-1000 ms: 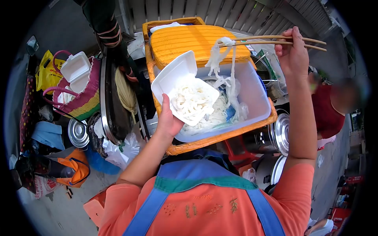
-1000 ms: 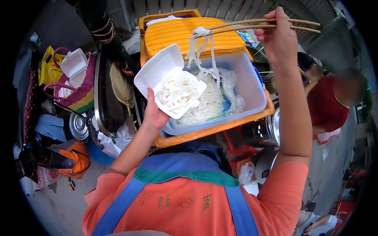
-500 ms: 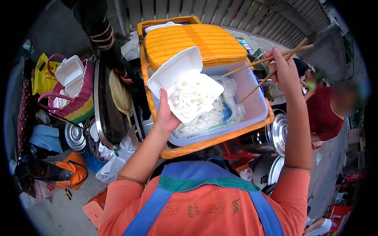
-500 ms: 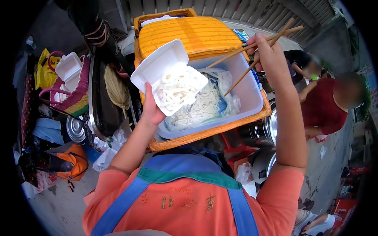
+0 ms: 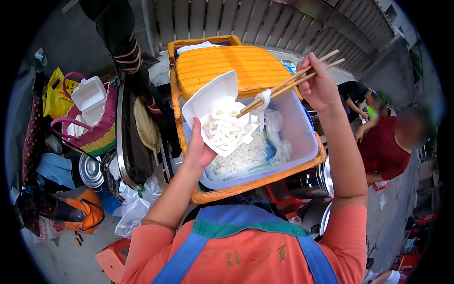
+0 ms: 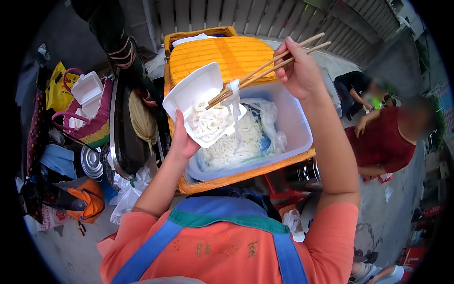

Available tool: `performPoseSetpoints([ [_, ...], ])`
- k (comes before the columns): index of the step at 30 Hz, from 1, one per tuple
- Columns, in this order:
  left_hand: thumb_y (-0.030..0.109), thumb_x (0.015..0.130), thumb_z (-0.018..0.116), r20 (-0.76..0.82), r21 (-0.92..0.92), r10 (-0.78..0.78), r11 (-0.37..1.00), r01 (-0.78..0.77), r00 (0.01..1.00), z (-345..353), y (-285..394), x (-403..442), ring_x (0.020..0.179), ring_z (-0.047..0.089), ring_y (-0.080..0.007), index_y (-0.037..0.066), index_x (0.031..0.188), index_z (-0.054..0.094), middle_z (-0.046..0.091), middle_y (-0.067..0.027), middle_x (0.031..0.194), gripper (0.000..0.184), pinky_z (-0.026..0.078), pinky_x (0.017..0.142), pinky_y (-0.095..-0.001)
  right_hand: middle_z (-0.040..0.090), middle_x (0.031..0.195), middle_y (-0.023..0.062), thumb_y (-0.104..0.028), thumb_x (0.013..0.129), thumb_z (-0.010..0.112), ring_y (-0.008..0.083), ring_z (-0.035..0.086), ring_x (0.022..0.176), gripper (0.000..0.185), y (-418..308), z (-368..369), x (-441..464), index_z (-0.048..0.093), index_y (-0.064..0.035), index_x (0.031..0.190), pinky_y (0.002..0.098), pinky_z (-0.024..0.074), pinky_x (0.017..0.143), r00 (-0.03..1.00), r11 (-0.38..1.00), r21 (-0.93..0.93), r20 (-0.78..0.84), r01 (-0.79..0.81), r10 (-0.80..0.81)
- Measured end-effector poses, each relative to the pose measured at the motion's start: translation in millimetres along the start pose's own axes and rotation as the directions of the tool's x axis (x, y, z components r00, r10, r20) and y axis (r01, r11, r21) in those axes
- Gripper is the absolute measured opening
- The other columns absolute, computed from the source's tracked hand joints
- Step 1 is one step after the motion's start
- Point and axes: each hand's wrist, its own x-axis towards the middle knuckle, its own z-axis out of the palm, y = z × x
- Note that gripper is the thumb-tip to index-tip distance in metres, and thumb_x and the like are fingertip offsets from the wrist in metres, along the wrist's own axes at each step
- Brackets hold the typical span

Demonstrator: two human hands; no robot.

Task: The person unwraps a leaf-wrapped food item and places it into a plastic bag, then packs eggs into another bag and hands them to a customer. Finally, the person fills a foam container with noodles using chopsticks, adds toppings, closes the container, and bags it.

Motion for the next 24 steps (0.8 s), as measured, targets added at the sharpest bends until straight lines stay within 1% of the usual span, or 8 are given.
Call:
performPoseSetpoints([
  [4, 0.058, 0.091, 0.021, -0.024, -0.039, -0.082, 0.996, 0.081, 0.996, -8, -15, -9, 0.129, 0.032, -0.0292, 0.007, 0.139, 0.024, 0.03, -0.0125, 0.142, 0.07, 0.027, 0.106, -0.0433, 0.056, 0.061, 0.0039, -0.031, 0.095, 0.041, 0.0072, 0.054, 0.044, 0.033, -37, 31, 7, 0.054, -0.0054, 0.078, 0.0154, 0.0434, 0.04, 0.987, 0.97, -0.193, 0.098, 0.147, -0.13],
  [7, 0.064, 0.087, 0.025, 0.114, -0.066, -0.019, 0.997, 0.027, 0.993, -10, -20, -12, 0.129, 0.032, -0.0303, 0.009, 0.14, 0.023, 0.03, -0.0117, 0.142, 0.077, 0.027, 0.106, -0.0443, 0.055, 0.062, 0.0025, -0.034, 0.094, 0.042, 0.0066, 0.055, 0.045, 0.035, -35, 58, -5, 0.054, -0.0047, 0.079, 0.0166, 0.0454, 0.042, 0.981, 0.764, -0.617, 0.157, 0.188, -0.114],
  [11, 0.063, 0.085, 0.036, 0.241, -0.19, 0.052, 0.982, -0.006, 0.969, -5, -10, -19, 0.128, 0.034, -0.0313, 0.011, 0.138, 0.027, 0.032, -0.0123, 0.141, 0.075, 0.028, 0.105, -0.0458, 0.049, 0.06, -0.0014, -0.031, 0.093, 0.046, 0.003, 0.05, 0.044, 0.032, -26, 71, -32, 0.057, -0.0035, 0.081, 0.0164, 0.0411, 0.041, 0.987, 0.474, -0.868, 0.159, 0.148, -0.018],
  [14, 0.047, 0.087, 0.046, -0.018, -0.081, 0.056, 0.995, -0.057, 0.998, -19, -3, -17, 0.124, 0.039, -0.0313, 0.012, 0.133, 0.036, 0.037, -0.014, 0.138, 0.059, 0.03, 0.104, -0.0471, 0.053, 0.063, -0.0016, -0.026, 0.093, 0.047, 0.0005, 0.048, 0.045, 0.028, -44, 38, -41, 0.059, -0.0028, 0.085, 0.0121, 0.0383, 0.04, 0.949, 0.527, -0.792, 0.208, 0.307, -0.238],
  [15, 0.024, 0.084, 0.051, -0.059, -0.104, 0.043, 0.993, -0.049, 0.997, -23, 3, -19, 0.12, 0.044, -0.0318, 0.011, 0.127, 0.042, 0.043, -0.0146, 0.132, 0.046, 0.034, 0.101, -0.0476, 0.054, 0.064, -0.0009, -0.025, 0.092, 0.048, 0.0016, 0.051, 0.049, 0.025, -38, 21, -42, 0.06, -0.0026, 0.086, 0.0142, 0.0408, 0.043, 0.974, 0.504, -0.836, 0.154, 0.217, -0.164],
  [18, 0.012, 0.08, 0.053, -0.167, 0.084, 0.153, 0.987, -0.141, 0.974, -22, 15, -26, 0.118, 0.045, -0.0325, 0.011, 0.125, 0.043, 0.046, -0.0144, 0.128, 0.047, 0.038, 0.099, -0.0476, 0.059, 0.07, 0.005, -0.016, 0.087, 0.052, 0.0125, 0.059, 0.065, 0.016, 46, -30, -34, 0.06, -0.0022, 0.089, 0.0254, 0.0489, 0.057, 0.95, 0.409, -0.907, 0.21, 0.102, 0.23],
  [20, 0.008, 0.076, 0.054, -0.21, 0.133, 0.232, 0.969, -0.207, 0.95, -14, 23, -32, 0.118, 0.045, -0.0326, 0.008, 0.125, 0.042, 0.046, -0.0147, 0.127, 0.051, 0.038, 0.099, -0.0477, 0.06, 0.083, 0.013, -0.012, 0.08, 0.054, 0.0312, 0.059, 0.08, 0.012, 141, -62, -36, 0.059, -0.0037, 0.086, 0.0371, 0.0489, 0.071, 0.787, 0.341, -0.829, 0.542, 0.444, 0.295],
  [24, 0.009, 0.075, 0.053, -0.233, 0.217, 0.338, 0.932, -0.29, 0.912, -13, 37, -46, 0.119, 0.044, -0.0331, 0.007, 0.128, 0.04, 0.043, -0.0153, 0.13, 0.055, 0.037, 0.1, -0.0478, 0.053, 0.105, 0.0131, -0.018, 0.083, 0.053, 0.0311, 0.06, 0.091, 0.024, 271, -65, -21, 0.053, -0.0028, 0.101, 0.0396, 0.0493, 0.075, 0.347, 0.031, -0.633, 0.464, 0.773, 0.815],
])
